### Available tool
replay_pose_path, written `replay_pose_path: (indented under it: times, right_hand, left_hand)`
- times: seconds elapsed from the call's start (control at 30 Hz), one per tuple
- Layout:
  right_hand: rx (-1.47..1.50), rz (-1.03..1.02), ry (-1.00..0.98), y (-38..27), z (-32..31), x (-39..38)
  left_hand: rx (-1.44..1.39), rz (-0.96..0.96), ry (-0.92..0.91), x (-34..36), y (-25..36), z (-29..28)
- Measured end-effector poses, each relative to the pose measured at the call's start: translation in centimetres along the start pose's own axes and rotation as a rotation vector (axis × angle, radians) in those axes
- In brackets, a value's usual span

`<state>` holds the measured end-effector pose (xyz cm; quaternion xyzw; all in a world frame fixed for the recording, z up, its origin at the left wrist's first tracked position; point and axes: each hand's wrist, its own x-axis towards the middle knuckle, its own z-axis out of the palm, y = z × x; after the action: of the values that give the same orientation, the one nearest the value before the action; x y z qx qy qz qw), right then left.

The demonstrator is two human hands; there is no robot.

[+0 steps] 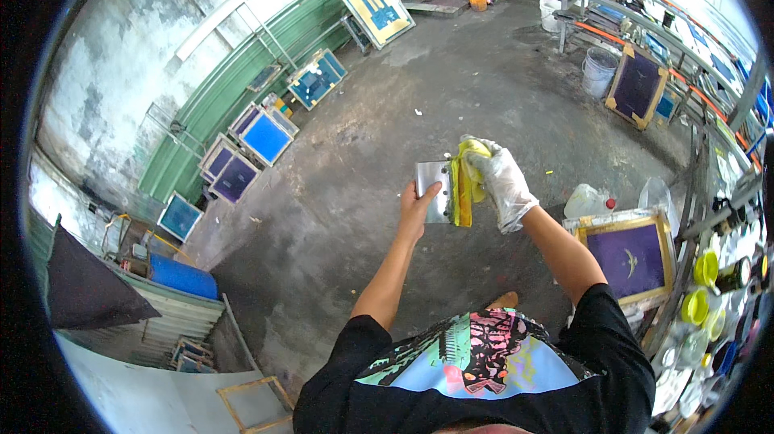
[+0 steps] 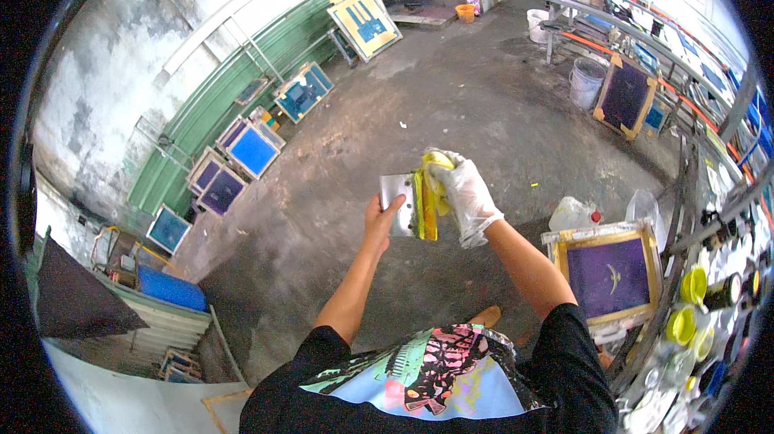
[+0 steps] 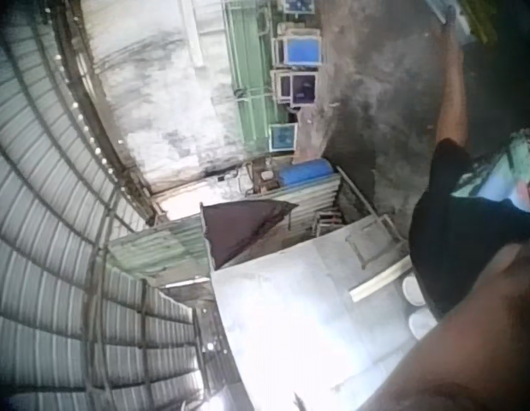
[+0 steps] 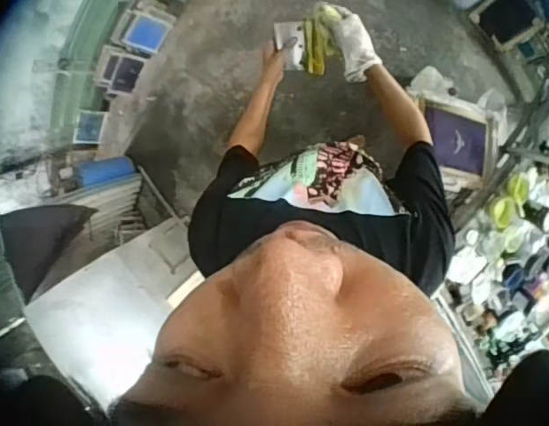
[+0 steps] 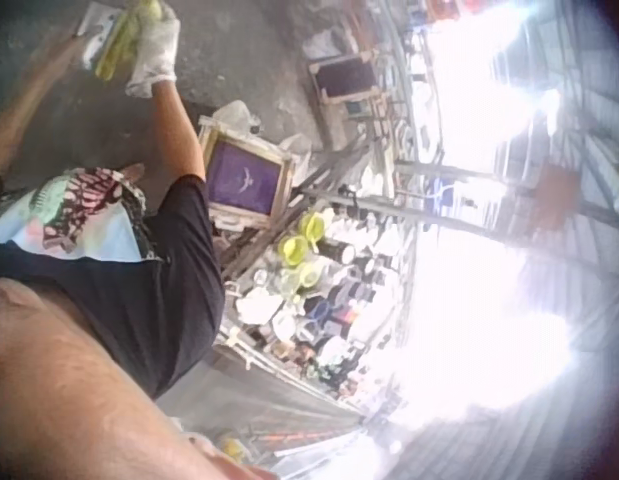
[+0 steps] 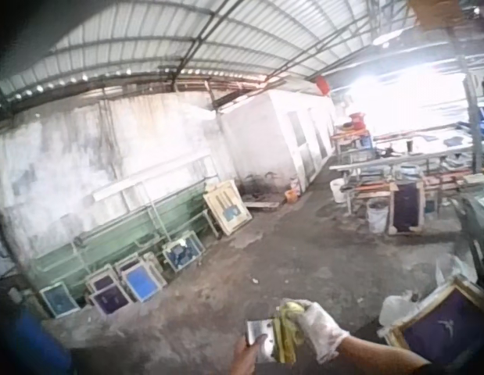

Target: The person pours yellow ink onto a screen printing frame and uses a squeegee to spread the ink across the mesh. They then wipe the screen with a cloth and put on gloves before continuing to clean the frame.

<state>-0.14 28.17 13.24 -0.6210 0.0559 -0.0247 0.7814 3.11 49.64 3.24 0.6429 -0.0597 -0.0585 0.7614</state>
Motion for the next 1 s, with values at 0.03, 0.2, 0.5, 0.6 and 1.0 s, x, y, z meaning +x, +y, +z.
replay_pose_path:
  times: [0.03, 0.2, 0.5, 0.6, 1.0]
  right_hand:
    - [0.122, -0.013, 0.022, 0.6, -0.9, 1.6]
    - [0.205, -0.074, 0.033, 0.4, -5.0, 8.9]
    - [-0.117, -0.008, -0.018, 0.1, -6.7, 22.7]
    - [-0.220, 0.006, 0.059, -1.1, -7.0, 28.0]
    - [-0.174, 0.015, 0.246, -2.4, -13.3, 41.0]
  left_hand:
    - [0.025, 0.007, 0.021, 1.4, -0.3, 0.7]
    - [0.027, 0.002, 0.096, 8.3, -1.6, 3.2]
    - [-0.096, -0.063, 0.074, 23.4, -2.5, 8.1]
    - [-0.208, -0.061, 0.059, 29.7, -3.9, 8.8]
    - [-0.294, -0.154, -0.032, 53.8, -6.3, 17.7]
